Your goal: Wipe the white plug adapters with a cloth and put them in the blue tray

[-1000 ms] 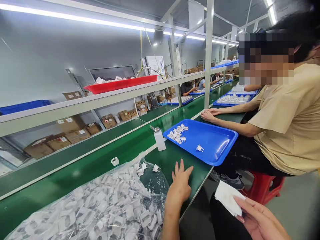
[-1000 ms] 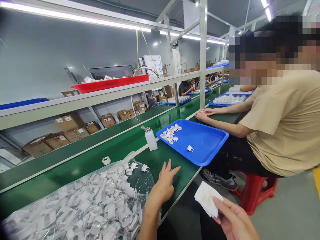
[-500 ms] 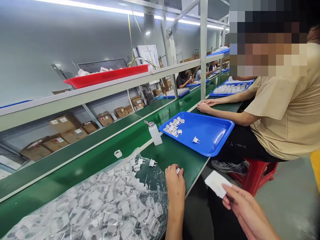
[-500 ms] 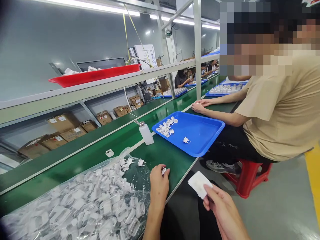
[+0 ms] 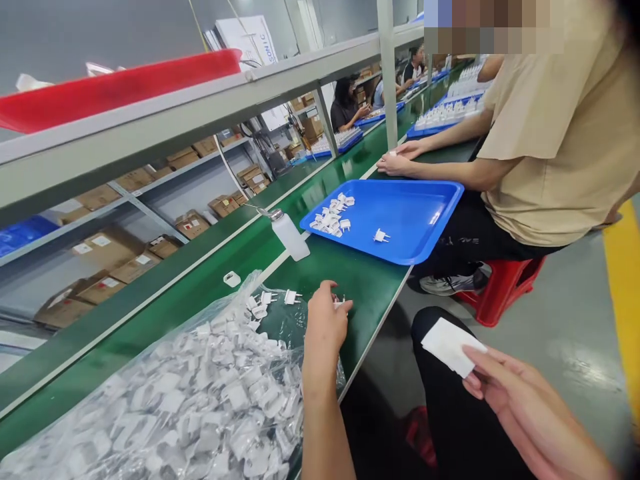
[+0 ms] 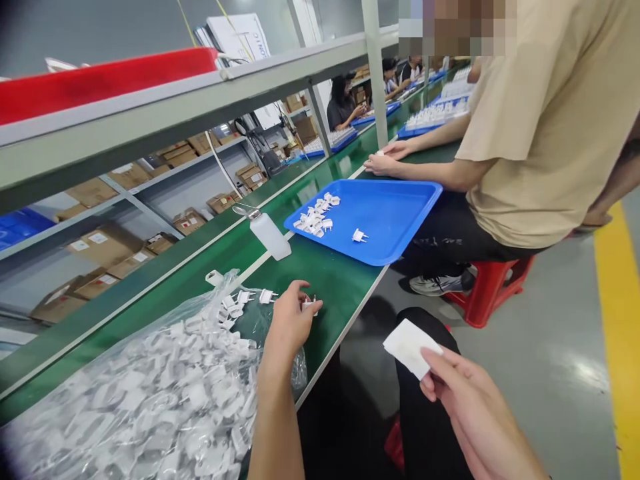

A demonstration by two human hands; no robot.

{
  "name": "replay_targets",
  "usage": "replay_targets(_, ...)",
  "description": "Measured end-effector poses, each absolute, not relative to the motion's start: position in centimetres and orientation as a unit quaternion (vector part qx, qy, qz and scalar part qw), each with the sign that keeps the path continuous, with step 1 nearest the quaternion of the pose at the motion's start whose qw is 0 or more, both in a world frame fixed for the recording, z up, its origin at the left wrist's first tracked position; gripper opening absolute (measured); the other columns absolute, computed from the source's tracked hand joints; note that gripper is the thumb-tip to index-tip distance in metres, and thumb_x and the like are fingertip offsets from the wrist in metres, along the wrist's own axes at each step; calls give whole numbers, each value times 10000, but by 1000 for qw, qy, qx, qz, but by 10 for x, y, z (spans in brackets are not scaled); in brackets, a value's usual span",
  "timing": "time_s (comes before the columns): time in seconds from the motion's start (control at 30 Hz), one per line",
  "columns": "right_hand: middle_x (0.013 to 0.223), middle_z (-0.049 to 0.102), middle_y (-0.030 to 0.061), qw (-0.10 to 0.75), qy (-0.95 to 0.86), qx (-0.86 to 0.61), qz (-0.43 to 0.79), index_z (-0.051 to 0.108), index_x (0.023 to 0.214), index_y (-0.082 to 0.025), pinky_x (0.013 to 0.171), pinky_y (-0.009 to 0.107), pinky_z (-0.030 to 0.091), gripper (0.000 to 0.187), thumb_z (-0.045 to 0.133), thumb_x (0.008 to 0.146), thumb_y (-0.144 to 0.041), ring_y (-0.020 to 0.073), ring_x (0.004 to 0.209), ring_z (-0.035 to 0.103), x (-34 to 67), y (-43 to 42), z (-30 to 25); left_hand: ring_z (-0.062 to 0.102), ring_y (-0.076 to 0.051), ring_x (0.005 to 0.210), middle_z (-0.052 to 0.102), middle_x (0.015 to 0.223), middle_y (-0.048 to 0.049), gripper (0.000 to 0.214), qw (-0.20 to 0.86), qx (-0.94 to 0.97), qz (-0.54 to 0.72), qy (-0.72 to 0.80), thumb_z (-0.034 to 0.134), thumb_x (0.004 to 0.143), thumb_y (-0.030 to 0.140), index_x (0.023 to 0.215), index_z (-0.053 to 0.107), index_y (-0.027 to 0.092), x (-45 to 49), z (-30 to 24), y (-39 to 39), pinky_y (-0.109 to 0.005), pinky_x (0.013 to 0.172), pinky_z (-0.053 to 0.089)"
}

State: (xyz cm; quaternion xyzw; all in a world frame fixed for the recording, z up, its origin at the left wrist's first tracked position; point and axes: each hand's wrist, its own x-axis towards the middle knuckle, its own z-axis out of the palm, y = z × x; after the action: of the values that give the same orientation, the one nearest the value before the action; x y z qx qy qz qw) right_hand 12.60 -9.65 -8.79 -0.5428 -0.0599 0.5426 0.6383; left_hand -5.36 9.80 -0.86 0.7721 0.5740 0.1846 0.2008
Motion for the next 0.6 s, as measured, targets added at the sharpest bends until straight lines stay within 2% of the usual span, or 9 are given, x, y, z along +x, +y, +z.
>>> replay_targets(0.07,760,567,6,640,-50,-543,542,720,872,-207,612,239,491,322,815,789,-503,164,725,481,127,-101,-93,659,-208,856,703,904,-71,181,197,771,183,577,554,927,139,1048,683,180,-52,-7,100,-293,767,477)
replay_targets(0.13,796,595,7,644,-45,-539,542,732,916,-219,599,236,484,329,831,773,-498,163,731,483,128,-104,-96,662,-213,828,709,839,-74,269,192,778,177,572,467,948,104,869,708,193,-48,-6,100,-305,772,475)
replay_targets(0.2,813,603,0,648,-42,-537,538,733,944,-235,597,229,480,330,841,764,-489,158,733,475,128,-104,-96,664,-237,897,717,895,-102,318,181,780,182,571,447,943,88,809,716,194,-43,-6,98,-328,827,481)
replay_targets(0.27,797,585,-8,649,-47,-538,536,726,931,-234,609,224,481,321,833,773,-493,154,732,463,128,-103,-94,636,-275,1059,700,1084,-149,292,161,771,209,580,444,951,103,965,729,166,-41,-5,94,-363,928,472)
replay_targets(0.37,757,548,-17,644,-56,-536,543,707,889,-228,633,228,484,318,813,789,-510,154,732,452,127,-100,-89,558,-301,1218,615,1286,-195,361,129,744,261,601,378,996,150,1264,617,107,-48,-3,80,-413,1032,440)
replay_targets(0.5,730,519,-15,635,-80,-543,543,645,787,-226,639,236,463,340,786,808,-534,158,735,445,125,-99,-86,607,-269,1160,650,1249,-152,381,140,727,279,612,395,966,107,1284,599,157,-72,-2,56,-391,1001,481)
replay_targets(0.6,694,480,-23,629,-101,-547,543,604,752,-225,607,241,423,364,754,836,-546,151,697,404,121,-97,-86,620,-256,1169,667,1260,-131,532,176,736,249,604,409,900,11,1370,577,194,-82,-7,48,-381,993,487)
